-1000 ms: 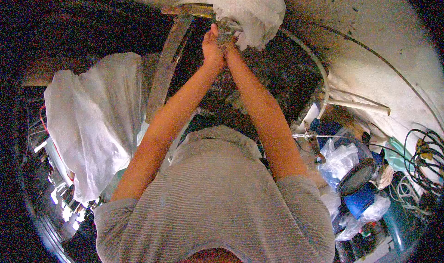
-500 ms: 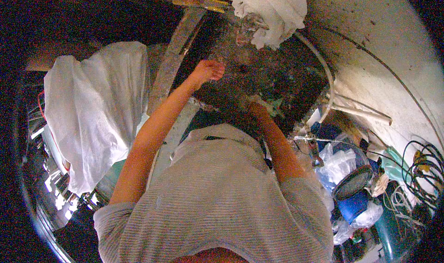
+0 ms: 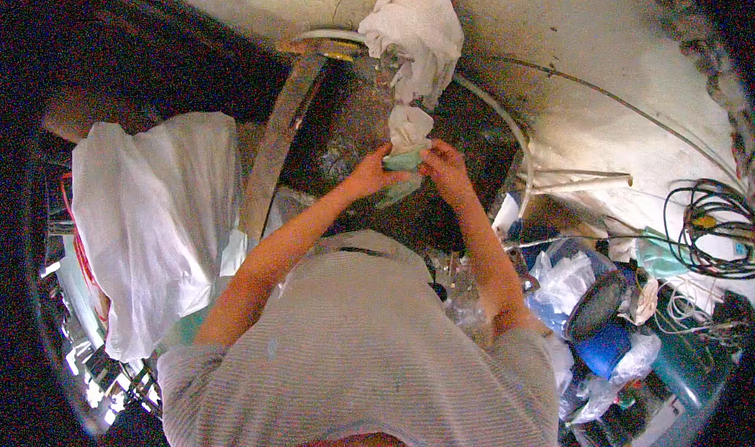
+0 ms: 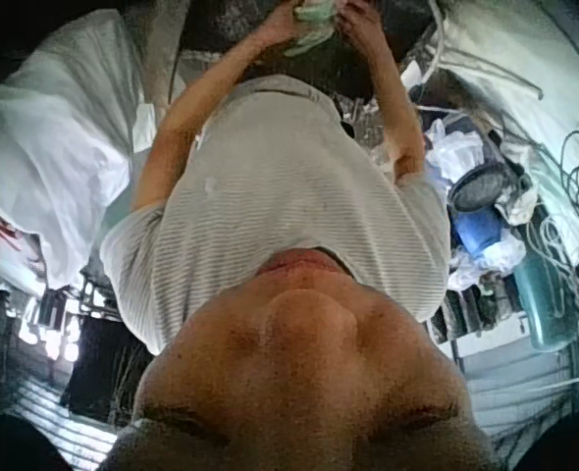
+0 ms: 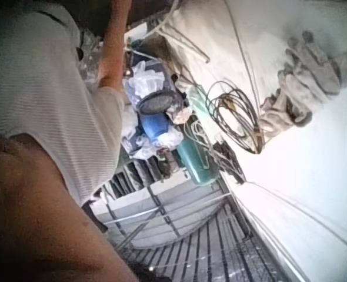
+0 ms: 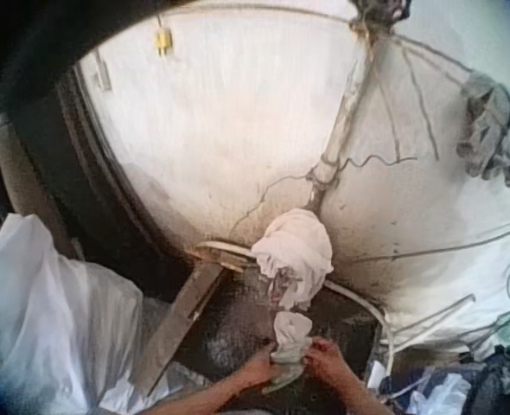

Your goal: The person removes white gloves, walks to a sink, and washes hands under running water. They then dry hands with a cloth and remove a ring from the left hand.

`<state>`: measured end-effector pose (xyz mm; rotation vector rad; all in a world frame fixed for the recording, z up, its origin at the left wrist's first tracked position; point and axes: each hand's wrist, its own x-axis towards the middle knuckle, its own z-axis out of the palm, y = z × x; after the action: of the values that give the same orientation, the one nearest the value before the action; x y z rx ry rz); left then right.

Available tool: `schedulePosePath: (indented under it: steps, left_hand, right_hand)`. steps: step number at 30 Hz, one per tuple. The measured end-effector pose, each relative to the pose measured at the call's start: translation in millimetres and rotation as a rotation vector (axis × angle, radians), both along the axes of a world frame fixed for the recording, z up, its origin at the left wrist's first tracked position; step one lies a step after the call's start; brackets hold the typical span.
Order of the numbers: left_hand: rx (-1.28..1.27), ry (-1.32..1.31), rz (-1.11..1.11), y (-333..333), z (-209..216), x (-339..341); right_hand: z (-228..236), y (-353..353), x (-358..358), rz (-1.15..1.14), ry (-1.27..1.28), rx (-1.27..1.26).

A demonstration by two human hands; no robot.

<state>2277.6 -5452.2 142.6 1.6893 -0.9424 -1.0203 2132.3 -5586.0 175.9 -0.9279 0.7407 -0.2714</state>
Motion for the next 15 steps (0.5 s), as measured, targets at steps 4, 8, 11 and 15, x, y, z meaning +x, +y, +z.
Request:
schedulePosePath:
  steps: [4,8,11,15]
  left_hand:
    - [0.009,-0.182,0.071,5.3,23.9,27.9]
    - [-0.127,-0.255,0.068,25.2,67.3,50.7]
    - [-0.147,-0.328,0.069,44.0,68.8,81.4]
    - [-0.067,-0.221,0.078,55.1,98.7,98.3]
  right_hand:
    - [5.2,13.3,14.6,-0.027,-0.047,-0.121]
    - [10.1,3.1,6.4,-0.077,0.094,-0.330]
    - [18.6,-10.1,-0.2,-0.249,0.072,-0.575]
    - [54.5,-15.1,-4.6,-0.285,-0.152,-0.570]
